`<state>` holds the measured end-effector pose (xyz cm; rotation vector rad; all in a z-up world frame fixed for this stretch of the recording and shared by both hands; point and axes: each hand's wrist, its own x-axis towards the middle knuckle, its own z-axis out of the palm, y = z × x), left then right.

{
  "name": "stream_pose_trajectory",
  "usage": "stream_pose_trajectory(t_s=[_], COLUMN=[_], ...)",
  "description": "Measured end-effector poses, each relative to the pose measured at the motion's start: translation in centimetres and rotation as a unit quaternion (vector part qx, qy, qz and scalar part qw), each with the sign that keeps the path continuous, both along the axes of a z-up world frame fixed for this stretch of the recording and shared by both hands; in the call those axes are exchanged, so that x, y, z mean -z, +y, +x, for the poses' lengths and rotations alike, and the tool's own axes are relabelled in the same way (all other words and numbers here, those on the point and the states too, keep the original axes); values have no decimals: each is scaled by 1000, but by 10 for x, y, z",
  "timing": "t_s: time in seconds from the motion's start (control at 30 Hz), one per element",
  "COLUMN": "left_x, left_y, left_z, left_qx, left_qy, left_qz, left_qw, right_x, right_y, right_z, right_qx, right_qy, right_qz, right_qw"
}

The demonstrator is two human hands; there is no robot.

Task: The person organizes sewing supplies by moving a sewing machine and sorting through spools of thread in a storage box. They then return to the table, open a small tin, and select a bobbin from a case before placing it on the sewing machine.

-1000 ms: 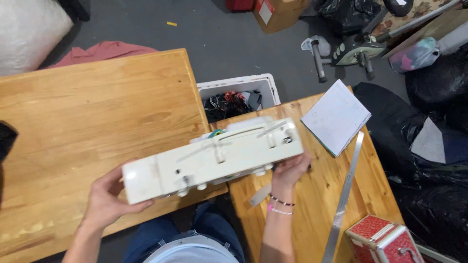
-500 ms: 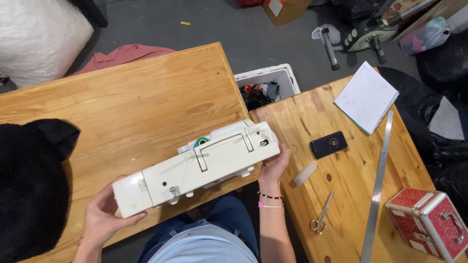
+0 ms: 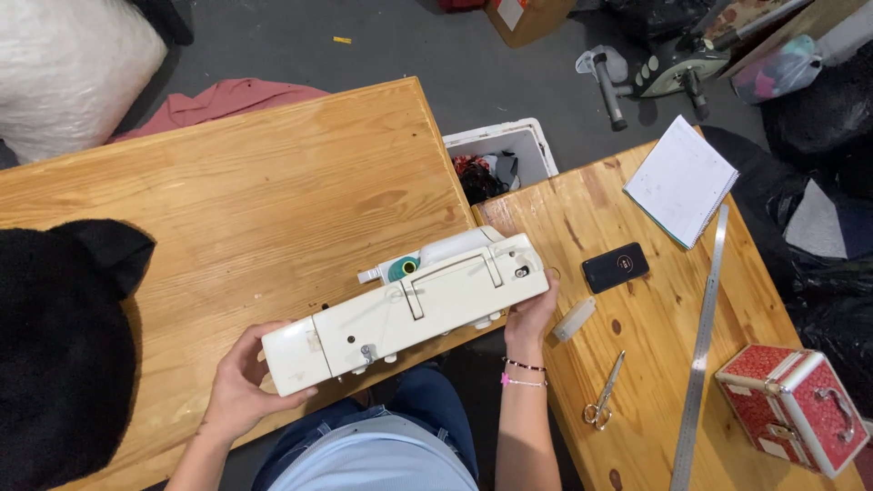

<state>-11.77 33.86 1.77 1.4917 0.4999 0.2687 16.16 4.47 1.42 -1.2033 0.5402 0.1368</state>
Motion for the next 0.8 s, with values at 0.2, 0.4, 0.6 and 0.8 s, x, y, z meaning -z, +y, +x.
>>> stream_pose_trajectory(t_s=[0.2,0.4,0.6,0.8], left_x=[-13,-19,-25,-55], left_y=[7,30,39,16], left_z=[6,31,108,145], left_qx=[48,121,80,129], left_qy=[76,-28,-6,-18], left_qz=[71,-104,-27,3], left_qw=[993,987,996,991], right_x=[-8,72,55,88], right_y=[-2,-50,14,28], right_z=[0,-71,-132,-116], right_qx=[-58,-61,-242,-270], right_qy=[-40,-340,-348,-237], right_qz=[-42,-456,-489,-519], right_qw=[997,820,762,776])
